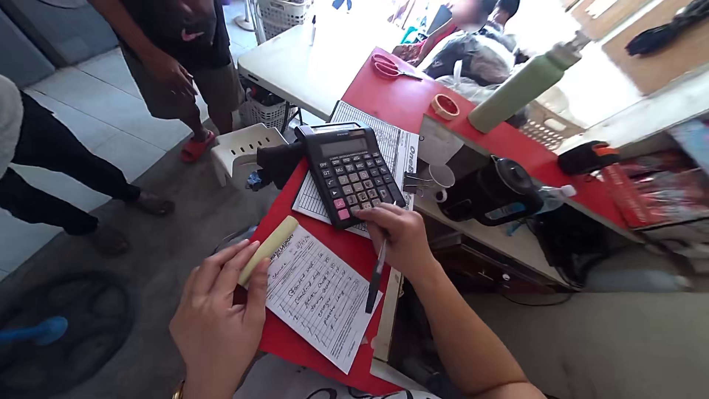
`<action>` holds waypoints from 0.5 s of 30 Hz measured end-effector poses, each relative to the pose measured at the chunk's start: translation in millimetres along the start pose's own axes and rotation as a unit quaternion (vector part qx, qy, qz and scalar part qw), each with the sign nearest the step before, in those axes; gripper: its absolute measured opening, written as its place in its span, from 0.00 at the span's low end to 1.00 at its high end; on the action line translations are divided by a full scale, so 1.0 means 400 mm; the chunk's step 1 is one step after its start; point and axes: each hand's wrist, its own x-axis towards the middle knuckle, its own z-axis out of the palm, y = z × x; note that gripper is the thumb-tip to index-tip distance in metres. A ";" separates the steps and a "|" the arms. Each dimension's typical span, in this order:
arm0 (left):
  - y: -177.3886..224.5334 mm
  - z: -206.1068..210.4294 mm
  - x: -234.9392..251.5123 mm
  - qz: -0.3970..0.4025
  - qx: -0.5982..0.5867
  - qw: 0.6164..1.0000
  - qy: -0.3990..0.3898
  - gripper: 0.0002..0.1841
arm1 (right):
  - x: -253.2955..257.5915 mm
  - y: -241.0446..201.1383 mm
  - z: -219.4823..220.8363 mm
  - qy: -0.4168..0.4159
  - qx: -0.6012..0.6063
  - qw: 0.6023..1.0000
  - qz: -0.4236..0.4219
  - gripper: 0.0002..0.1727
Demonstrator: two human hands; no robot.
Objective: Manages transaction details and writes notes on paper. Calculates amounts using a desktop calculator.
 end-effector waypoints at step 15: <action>-0.004 -0.004 0.004 0.015 -0.010 1.000 -0.016 0.21 | 0.024 0.053 -0.045 0.040 -0.076 0.992 0.097 0.12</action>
